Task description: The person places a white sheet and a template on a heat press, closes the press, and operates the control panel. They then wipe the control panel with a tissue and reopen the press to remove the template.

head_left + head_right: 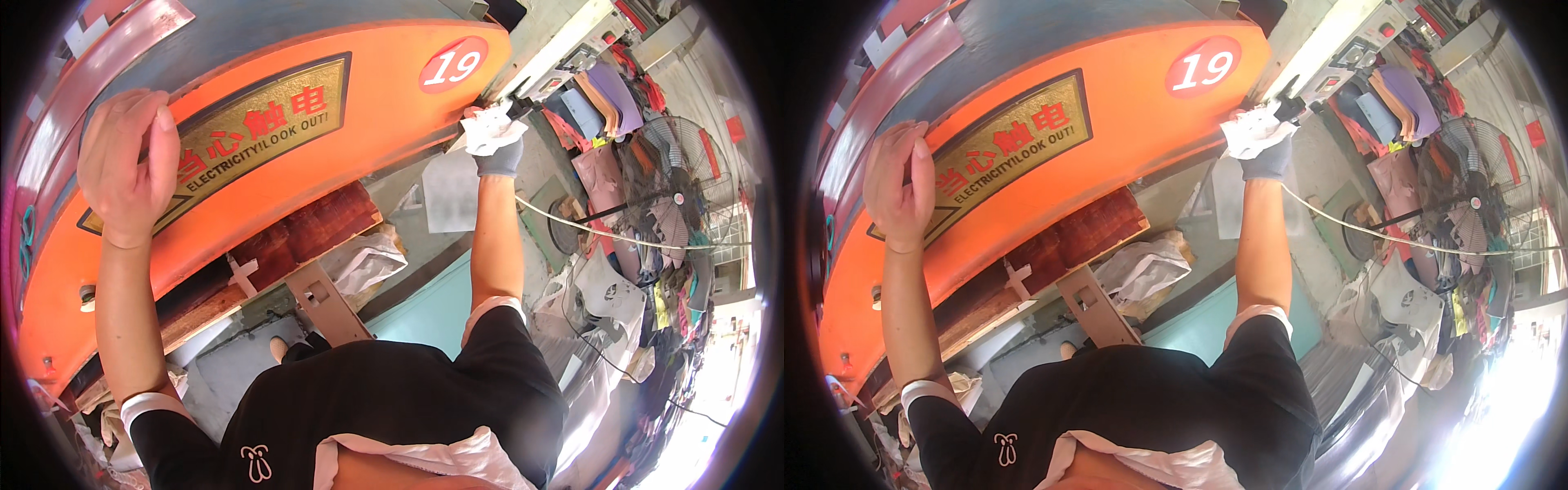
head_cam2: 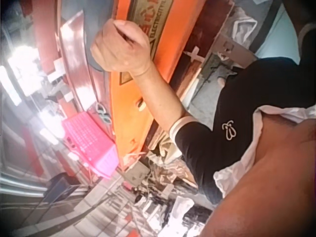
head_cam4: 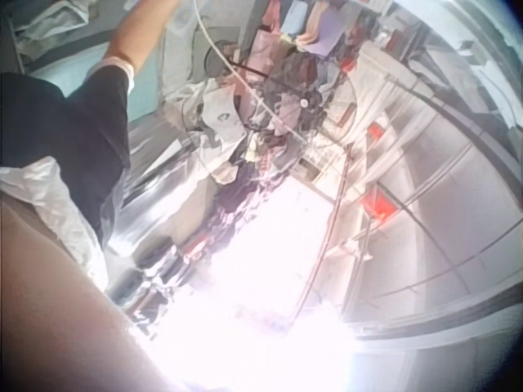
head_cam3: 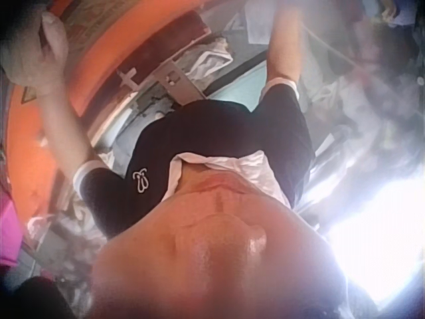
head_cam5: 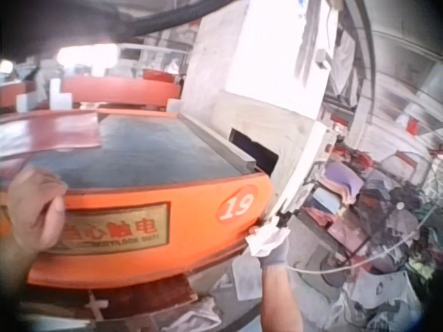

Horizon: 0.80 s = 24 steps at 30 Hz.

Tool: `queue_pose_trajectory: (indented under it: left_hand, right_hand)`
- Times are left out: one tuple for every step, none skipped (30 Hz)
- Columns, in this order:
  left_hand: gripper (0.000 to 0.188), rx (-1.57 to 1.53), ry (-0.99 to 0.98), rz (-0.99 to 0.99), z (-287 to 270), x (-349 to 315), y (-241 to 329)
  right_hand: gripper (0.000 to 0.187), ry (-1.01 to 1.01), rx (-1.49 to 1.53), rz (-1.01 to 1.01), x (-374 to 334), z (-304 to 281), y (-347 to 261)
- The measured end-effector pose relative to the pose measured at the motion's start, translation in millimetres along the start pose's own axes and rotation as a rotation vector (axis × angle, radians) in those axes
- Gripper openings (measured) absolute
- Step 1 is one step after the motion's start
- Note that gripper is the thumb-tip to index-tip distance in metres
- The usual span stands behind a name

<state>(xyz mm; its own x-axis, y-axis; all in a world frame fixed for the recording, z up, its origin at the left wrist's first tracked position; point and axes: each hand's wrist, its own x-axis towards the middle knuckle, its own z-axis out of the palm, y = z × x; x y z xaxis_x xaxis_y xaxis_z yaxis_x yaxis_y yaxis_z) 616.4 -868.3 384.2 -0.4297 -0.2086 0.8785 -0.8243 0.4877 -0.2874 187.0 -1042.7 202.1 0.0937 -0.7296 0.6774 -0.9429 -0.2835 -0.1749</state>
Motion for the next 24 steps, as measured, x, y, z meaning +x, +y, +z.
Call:
queue_pose_trajectory:
  left_hand:
    - [0.007, 0.002, 0.002, 0.005, 0.1, -0.2, 0.1]
    - [0.007, -0.002, 0.006, 0.008, 0.2, -0.2, -0.1]
    - [0.007, -0.013, 0.012, 0.005, 0.2, 0.0, -0.2]
    - [0.007, -0.011, 0.02, 0.013, 0.4, 0.0, -0.2]
    - [0.007, -0.015, 0.029, 0.013, 0.7, 0.0, 0.2]
    - [0.007, -0.018, 0.037, 0.011, 0.8, -0.3, 0.8]
    - [0.007, -0.019, 0.042, 0.005, 1.0, -0.4, 1.2]
    - [0.008, -0.02, 0.047, -0.001, 1.2, -0.4, 1.5]
    - [0.008, -0.038, 0.048, -0.015, 1.3, -0.5, 1.8]
    - [0.008, -0.022, 0.054, -0.004, 0.9, -0.5, 1.9]
    - [0.009, -0.024, 0.057, 0.0, 0.7, -0.4, 1.6]
    - [0.009, -0.04, 0.058, -0.012, 0.6, -0.2, 1.3]
    - [0.009, -0.031, 0.068, 0.004, 0.7, -0.2, 1.1]
    - [0.009, -0.038, 0.074, 0.004, 0.9, -0.3, 0.8]
    - [0.01, -0.046, 0.077, 0.005, 1.1, -0.5, 0.5]
    - [0.01, -0.05, 0.077, 0.007, 1.1, -0.8, 0.1]
    - [0.01, -0.055, 0.077, 0.01, 1.1, -1.0, -0.4]
    - [0.01, -0.059, 0.078, 0.013, 1.1, -1.1, -0.9]
    - [0.01, -0.057, 0.075, 0.011, 0.7, -1.5, -1.2]
    - [0.01, -0.057, 0.072, 0.01, 0.4, -1.7, -1.1]
    - [0.01, -0.058, 0.072, 0.011, 0.7, -1.7, -1.2]
    - [0.009, -0.059, 0.047, -0.016, 0.1, -2.0, -0.5]
    - [0.009, -0.058, 0.023, -0.043, -1.5, -2.7, 0.8]
    - [0.008, -0.056, 0.017, -0.045, -2.3, -2.6, 1.3]
  right_hand:
    - [0.024, -0.046, -0.237, -0.058, -0.6, -5.2, 0.9]
    - [0.026, -0.107, -0.5, -0.124, -0.8, -10.7, 3.7]
    - [0.025, -0.115, -0.45, -0.062, 0.8, -19.2, 10.2]
    - [0.024, -0.109, -0.307, 0.077, 2.3, -27.9, 16.9]
    - [0.024, -0.013, -0.111, 0.148, 3.4, -37.4, 23.8]
    - [0.022, 0.146, 0.16, 0.216, 7.2, -43.9, 28.9]
    - [0.02, 0.287, 0.408, 0.282, 10.7, -50.1, 33.0]
    - [0.019, 0.427, 0.659, 0.345, 14.6, -55.4, 35.8]
    - [0.017, 0.564, 0.911, 0.407, 17.9, -59.6, 37.1]
    - [0.015, 0.7, 1.164, 0.468, 20.6, -64.0, 37.5]
    - [0.019, 0.604, 0.893, 0.431, 24.2, -65.1, 35.5]
    - [0.019, 0.446, 0.613, 0.24, 27.1, -67.1, 33.4]
    - [0.02, 0.293, 0.341, 0.064, 29.7, -67.9, 30.4]
    - [0.02, 0.182, -0.03, -0.155, 34.9, -68.5, 27.5]
    - [0.022, 0.145, -0.098, -0.346, 41.0, -64.5, 22.6]
    - [0.021, 0.103, -0.166, -0.383, 44.3, -66.2, 20.9]
    - [0.02, 0.051, -0.23, -0.413, 47.7, -66.1, 19.3]
    - [0.02, 0.012, -0.264, -0.457, 52.0, -66.2, 19.0]
    - [0.02, -0.028, -0.299, -0.501, 56.4, -66.2, 20.0]
    - [0.02, -0.051, -0.329, -0.544, 59.1, -65.6, 22.3]
    - [0.02, -0.139, -0.411, -0.604, 61.9, -64.0, 25.6]
    - [0.02, -0.206, -0.488, -0.664, 64.3, -61.4, 29.9]
    - [0.02, -0.23, -0.537, -0.767, 66.1, -58.2, 35.2]
    - [0.02, -0.172, -0.463, -0.795, 66.9, -53.4, 40.5]
